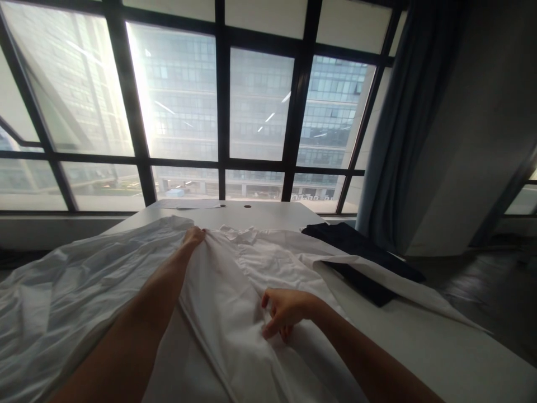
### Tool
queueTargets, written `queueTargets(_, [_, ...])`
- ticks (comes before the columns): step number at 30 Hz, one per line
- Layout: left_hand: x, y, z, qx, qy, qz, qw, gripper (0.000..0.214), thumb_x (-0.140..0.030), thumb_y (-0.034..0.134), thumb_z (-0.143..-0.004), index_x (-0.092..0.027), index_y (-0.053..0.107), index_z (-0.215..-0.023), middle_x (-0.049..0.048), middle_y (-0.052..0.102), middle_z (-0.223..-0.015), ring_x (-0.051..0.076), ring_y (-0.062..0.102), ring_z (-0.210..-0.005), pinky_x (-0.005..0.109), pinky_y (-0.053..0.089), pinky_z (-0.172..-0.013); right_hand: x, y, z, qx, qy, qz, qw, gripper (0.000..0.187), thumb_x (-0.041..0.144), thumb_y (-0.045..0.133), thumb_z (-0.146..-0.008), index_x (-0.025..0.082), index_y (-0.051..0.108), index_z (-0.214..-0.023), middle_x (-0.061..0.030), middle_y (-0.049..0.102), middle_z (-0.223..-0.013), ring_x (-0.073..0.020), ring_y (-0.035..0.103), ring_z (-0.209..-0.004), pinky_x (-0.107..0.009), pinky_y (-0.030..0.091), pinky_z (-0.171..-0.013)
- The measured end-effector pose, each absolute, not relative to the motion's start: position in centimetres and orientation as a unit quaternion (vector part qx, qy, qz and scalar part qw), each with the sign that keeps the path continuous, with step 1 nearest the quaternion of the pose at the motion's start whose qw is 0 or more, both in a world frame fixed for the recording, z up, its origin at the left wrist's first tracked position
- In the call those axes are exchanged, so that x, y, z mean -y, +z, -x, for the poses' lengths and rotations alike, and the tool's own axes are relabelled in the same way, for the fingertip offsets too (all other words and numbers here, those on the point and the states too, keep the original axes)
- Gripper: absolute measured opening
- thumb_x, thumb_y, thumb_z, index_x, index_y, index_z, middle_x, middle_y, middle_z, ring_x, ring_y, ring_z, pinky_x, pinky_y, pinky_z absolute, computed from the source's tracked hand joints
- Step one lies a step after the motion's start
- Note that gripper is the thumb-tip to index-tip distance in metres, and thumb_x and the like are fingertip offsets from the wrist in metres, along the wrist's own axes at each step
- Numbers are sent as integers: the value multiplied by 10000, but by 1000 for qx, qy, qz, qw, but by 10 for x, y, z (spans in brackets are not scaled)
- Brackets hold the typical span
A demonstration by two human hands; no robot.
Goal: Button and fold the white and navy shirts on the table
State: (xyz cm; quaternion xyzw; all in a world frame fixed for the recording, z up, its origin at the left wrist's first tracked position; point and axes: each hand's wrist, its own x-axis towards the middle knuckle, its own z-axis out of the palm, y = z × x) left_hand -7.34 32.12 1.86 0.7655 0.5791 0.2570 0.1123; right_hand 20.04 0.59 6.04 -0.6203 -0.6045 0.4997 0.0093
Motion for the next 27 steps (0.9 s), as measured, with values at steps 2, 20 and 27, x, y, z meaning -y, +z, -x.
queueTargets(2, [-316,21,74,-647,243,-716,97,331,-337,416,-969,-94,548,-788,143,644,-778,264,589,-920,331,437,-760,-8,58,-205,596,485,639,19,660,188,827,-602,170,495,-1172,66,582,-711,-90,565,-442,-202,507,-417])
queueTargets(20, [-207,7,77,-559,58,-827,3,736,-611,311,-936,-132,328,-1495,204,237,-1569,350,186,-1458,551,204,-1132,20,28,-161,888,140,434,63,811,692,344,-910,177,272,-1533,-134,163,-1596,-284,99,-1480,-487,11,-1190])
queueTargets(27, [-166,-2,100,-543,69,-837,1,819,-664,231,-929,-110,237,-1534,162,127,-1598,289,101,-1484,477,131,-1168,29,35,-160,898,153,412,23,1022,811,400,-801,148,193,-1551,-160,86,-1602,-319,49,-1480,-495,-1,-1185])
